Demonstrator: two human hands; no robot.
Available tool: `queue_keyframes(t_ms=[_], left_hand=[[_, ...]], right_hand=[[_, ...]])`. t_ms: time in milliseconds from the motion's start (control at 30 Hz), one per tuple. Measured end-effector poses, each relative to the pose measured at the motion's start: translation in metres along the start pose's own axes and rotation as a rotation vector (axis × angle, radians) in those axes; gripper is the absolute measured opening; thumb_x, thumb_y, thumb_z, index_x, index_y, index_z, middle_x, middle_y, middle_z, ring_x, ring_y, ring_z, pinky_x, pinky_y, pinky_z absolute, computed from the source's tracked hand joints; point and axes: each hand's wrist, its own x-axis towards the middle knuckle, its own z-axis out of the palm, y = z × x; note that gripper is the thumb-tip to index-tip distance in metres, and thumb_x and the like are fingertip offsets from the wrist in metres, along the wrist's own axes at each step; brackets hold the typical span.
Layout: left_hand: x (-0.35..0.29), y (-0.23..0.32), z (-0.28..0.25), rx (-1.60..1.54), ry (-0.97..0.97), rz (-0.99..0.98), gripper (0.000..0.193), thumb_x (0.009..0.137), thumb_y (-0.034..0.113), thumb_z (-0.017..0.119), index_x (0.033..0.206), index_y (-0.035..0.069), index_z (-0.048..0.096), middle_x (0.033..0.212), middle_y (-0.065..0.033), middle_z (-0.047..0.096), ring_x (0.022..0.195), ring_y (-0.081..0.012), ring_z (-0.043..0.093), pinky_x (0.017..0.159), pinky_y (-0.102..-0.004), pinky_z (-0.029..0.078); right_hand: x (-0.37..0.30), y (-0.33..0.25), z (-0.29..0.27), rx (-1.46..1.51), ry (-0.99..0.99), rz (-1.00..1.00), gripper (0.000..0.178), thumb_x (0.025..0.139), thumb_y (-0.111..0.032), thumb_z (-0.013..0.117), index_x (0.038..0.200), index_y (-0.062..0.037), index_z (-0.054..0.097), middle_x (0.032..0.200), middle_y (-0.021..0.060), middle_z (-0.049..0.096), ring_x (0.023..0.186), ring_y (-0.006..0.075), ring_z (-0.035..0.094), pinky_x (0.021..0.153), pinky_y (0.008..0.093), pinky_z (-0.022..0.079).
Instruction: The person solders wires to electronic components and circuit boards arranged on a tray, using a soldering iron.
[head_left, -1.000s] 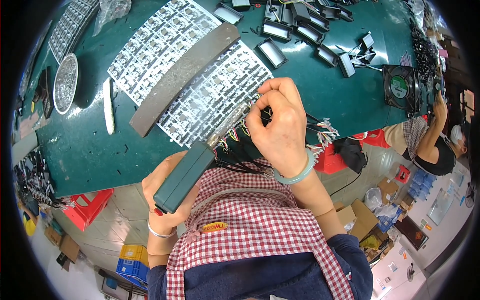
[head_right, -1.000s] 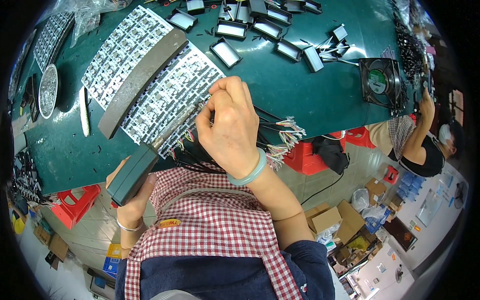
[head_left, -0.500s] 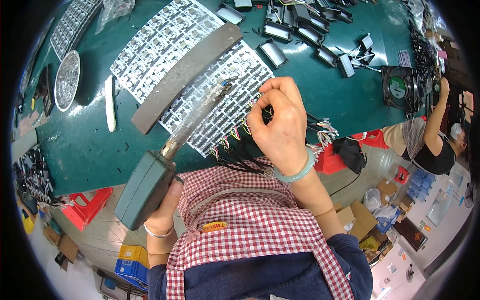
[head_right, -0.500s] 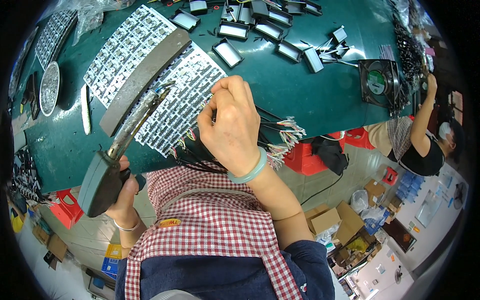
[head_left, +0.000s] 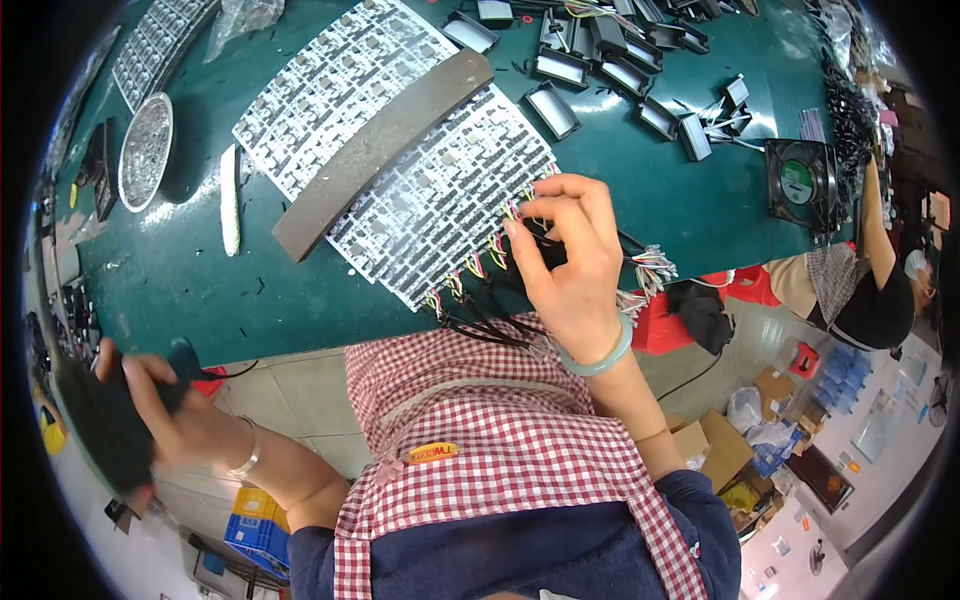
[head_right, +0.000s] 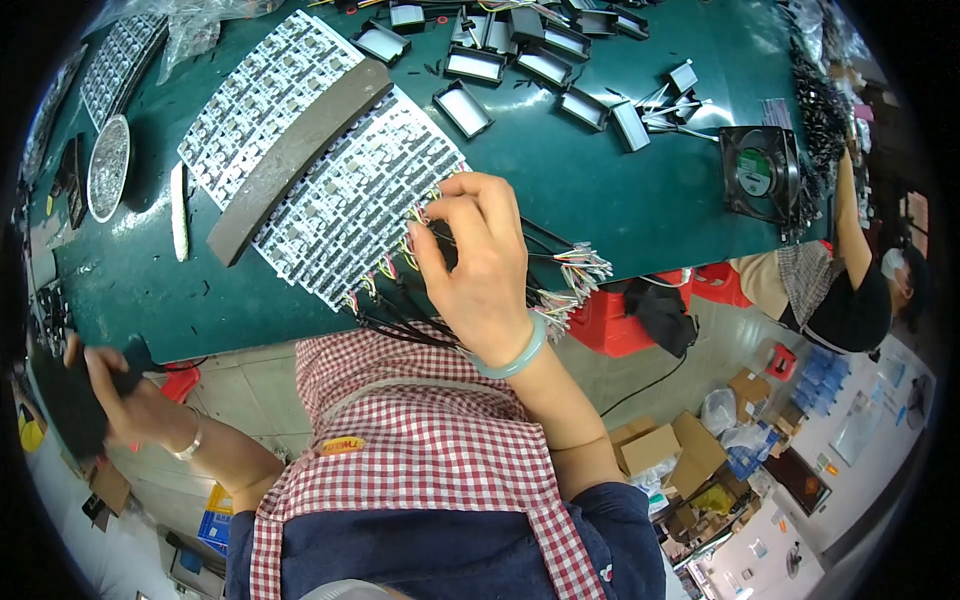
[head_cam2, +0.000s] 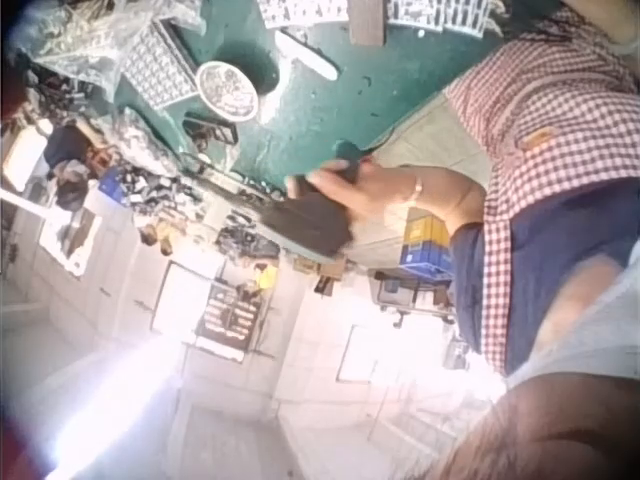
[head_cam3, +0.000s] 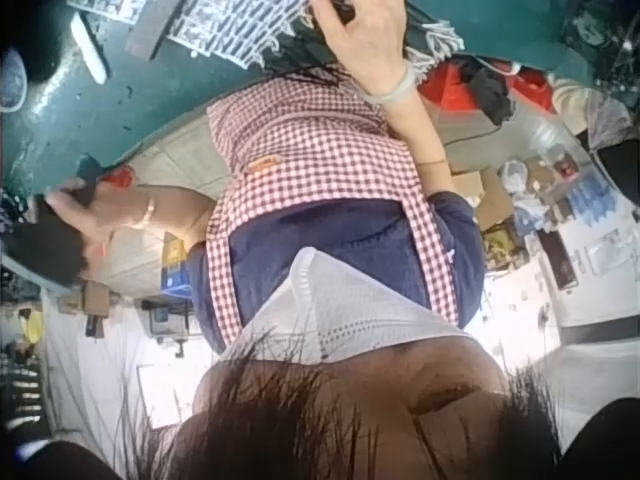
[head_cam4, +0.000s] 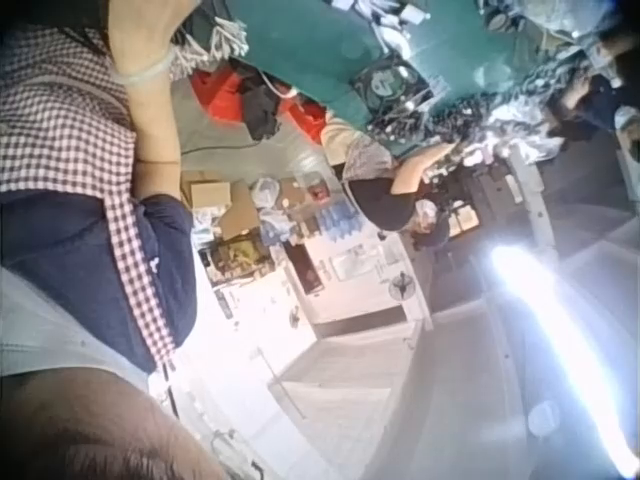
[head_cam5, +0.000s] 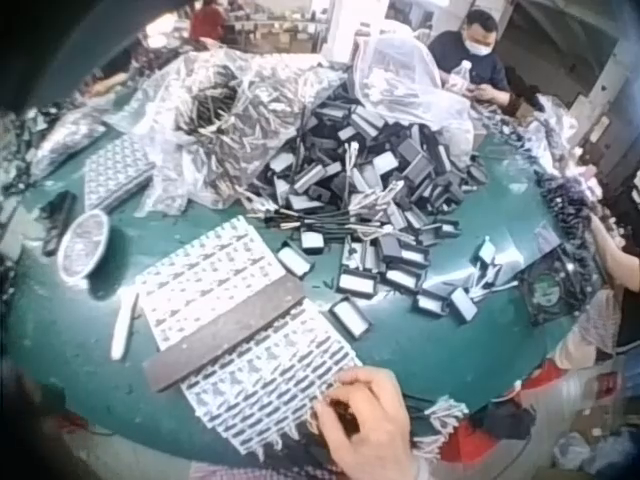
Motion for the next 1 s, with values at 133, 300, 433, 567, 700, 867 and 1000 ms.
queue_keyframes(t_ms=[133,300,433,567,700,867,1000], left_hand=[[0.009,-0.021,-0.006,0.081,-0.017,-0.171,0.031,0.083,-0.007,0.066,0.112,-0.014,0.060,0.103,-0.0219,0.068,0.057,-0.0117,0.049,0.050,-0.0231,0.039],[-0.029,-0.029,-0.006,-0.023,-0.126,-0.307,0.033,0.081,-0.008,0.066,0.113,-0.012,0.060,0.106,-0.0227,0.067,0.056,-0.0121,0.050,0.047,-0.0216,0.040],[-0.038,-0.025,-0.001,-0.051,-0.128,-0.311,0.035,0.080,-0.009,0.066,0.115,-0.011,0.060,0.106,-0.0237,0.067,0.055,-0.0120,0.049,0.046,-0.0218,0.039],[-0.034,-0.022,-0.001,-0.063,-0.134,-0.295,0.030,0.081,-0.005,0.068,0.109,-0.012,0.063,0.102,-0.0195,0.069,0.058,-0.0118,0.053,0.048,-0.0220,0.040],[-0.033,-0.022,-0.002,-0.043,-0.126,-0.287,0.028,0.081,-0.005,0.067,0.108,-0.012,0.063,0.102,-0.0197,0.069,0.058,-0.0111,0.052,0.047,-0.0215,0.040],[-0.038,-0.022,0.002,-0.085,-0.109,-0.282,0.027,0.082,-0.005,0.067,0.108,-0.011,0.063,0.104,-0.0197,0.068,0.057,-0.0108,0.051,0.047,-0.0214,0.040],[-0.037,-0.020,0.002,-0.096,-0.112,-0.286,0.031,0.082,-0.008,0.066,0.113,-0.012,0.061,0.104,-0.0209,0.067,0.057,-0.0109,0.050,0.049,-0.0218,0.038]], right_hand=[[0.000,0.002,0.003,-0.080,0.003,-0.080,0.024,0.075,0.004,0.073,0.097,0.0011,0.065,0.106,0.0127,0.057,0.088,0.0268,0.057,0.074,0.0357,0.049],[-0.001,0.007,0.005,-0.101,0.000,-0.178,0.025,0.073,0.006,0.071,0.097,-0.0006,0.066,0.109,0.0122,0.058,0.084,0.0251,0.057,0.070,0.0345,0.050],[-0.004,0.007,0.006,0.016,0.002,-0.126,0.024,0.072,0.008,0.069,0.094,-0.0008,0.067,0.108,0.0119,0.058,0.080,0.0241,0.058,0.067,0.0329,0.050],[-0.005,0.011,0.008,0.043,0.069,-0.131,0.025,0.071,0.008,0.071,0.094,-0.0010,0.067,0.109,0.0123,0.058,0.081,0.0232,0.058,0.067,0.0318,0.049],[-0.006,0.016,0.005,-0.040,0.025,-0.216,0.024,0.072,0.009,0.072,0.093,-0.0015,0.067,0.101,0.0101,0.060,0.080,0.0243,0.059,0.067,0.0337,0.050],[-0.002,0.020,0.005,-0.063,0.032,-0.307,0.022,0.073,0.009,0.072,0.092,-0.0013,0.067,0.091,0.0076,0.062,0.080,0.0261,0.059,0.067,0.0351,0.050],[0.001,0.016,-0.003,0.016,-0.020,-0.284,0.020,0.071,0.008,0.073,0.088,-0.0009,0.067,0.090,0.0088,0.063,0.081,0.0261,0.060,0.069,0.0343,0.051]])
